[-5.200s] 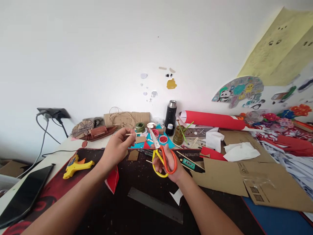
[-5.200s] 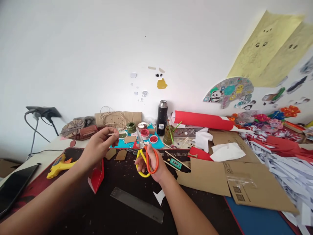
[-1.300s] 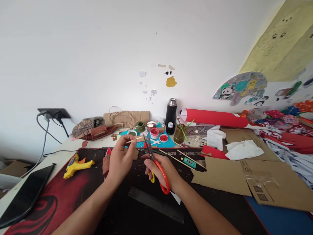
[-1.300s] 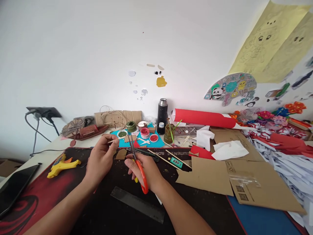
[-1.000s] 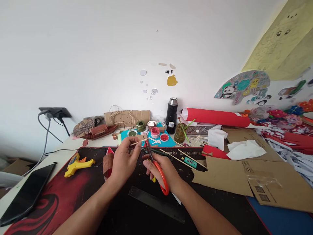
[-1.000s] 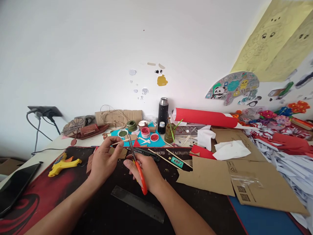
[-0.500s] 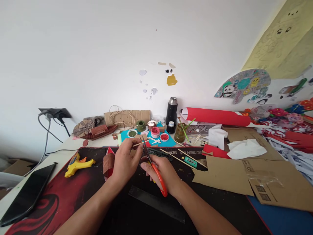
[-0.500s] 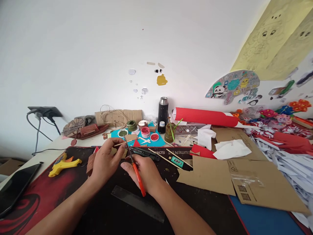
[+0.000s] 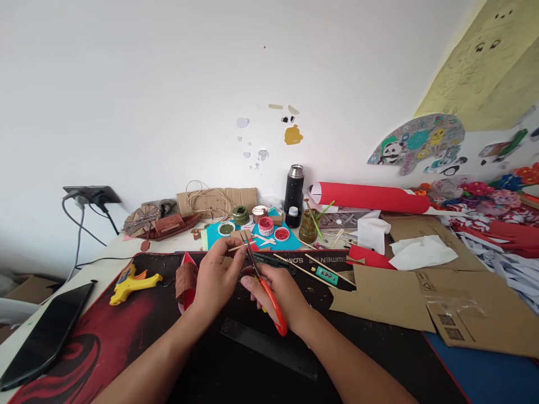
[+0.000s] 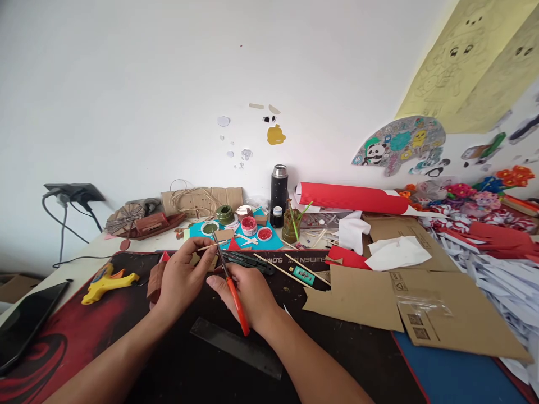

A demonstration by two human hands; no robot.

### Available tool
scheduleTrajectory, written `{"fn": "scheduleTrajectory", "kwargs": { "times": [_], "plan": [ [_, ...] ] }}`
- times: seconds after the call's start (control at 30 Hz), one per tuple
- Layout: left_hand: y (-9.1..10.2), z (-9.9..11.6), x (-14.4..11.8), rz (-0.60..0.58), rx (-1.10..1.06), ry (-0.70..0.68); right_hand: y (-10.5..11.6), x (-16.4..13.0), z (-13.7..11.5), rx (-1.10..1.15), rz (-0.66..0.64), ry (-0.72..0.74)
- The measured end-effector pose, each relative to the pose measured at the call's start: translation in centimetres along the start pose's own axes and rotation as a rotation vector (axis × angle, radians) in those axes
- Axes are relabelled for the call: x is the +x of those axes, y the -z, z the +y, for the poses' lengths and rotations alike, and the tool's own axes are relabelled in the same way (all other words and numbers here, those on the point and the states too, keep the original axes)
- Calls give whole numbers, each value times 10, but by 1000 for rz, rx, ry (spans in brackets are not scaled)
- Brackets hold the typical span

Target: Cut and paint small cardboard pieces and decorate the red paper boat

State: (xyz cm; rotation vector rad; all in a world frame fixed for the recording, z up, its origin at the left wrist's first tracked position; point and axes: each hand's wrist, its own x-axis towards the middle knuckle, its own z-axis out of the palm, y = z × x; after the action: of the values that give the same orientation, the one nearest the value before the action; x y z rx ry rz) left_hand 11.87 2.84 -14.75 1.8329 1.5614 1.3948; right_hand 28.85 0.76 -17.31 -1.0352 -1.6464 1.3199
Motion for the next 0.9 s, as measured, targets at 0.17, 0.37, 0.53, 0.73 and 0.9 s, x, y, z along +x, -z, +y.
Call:
{"fn": "scheduleTrajectory", "kwargs": {
  "times": [0.17,0.37,0.53,0.73,0.9],
  "plan": [
    [0,0,0,23,29,-48,0,0,0,-13,15,4],
    [0,0,0,43,30,-49,2,0,-6,-68,39,44],
    [0,-4,0,52,54,-66,2,0,-6,-78,42,20],
    [-1,-6,0,21,58,-26,3,-1,-8,-116,39,-14],
    [-1,-6,1,22,69,-46,3,-1,-9,-134,40,-13]
  ]
}}
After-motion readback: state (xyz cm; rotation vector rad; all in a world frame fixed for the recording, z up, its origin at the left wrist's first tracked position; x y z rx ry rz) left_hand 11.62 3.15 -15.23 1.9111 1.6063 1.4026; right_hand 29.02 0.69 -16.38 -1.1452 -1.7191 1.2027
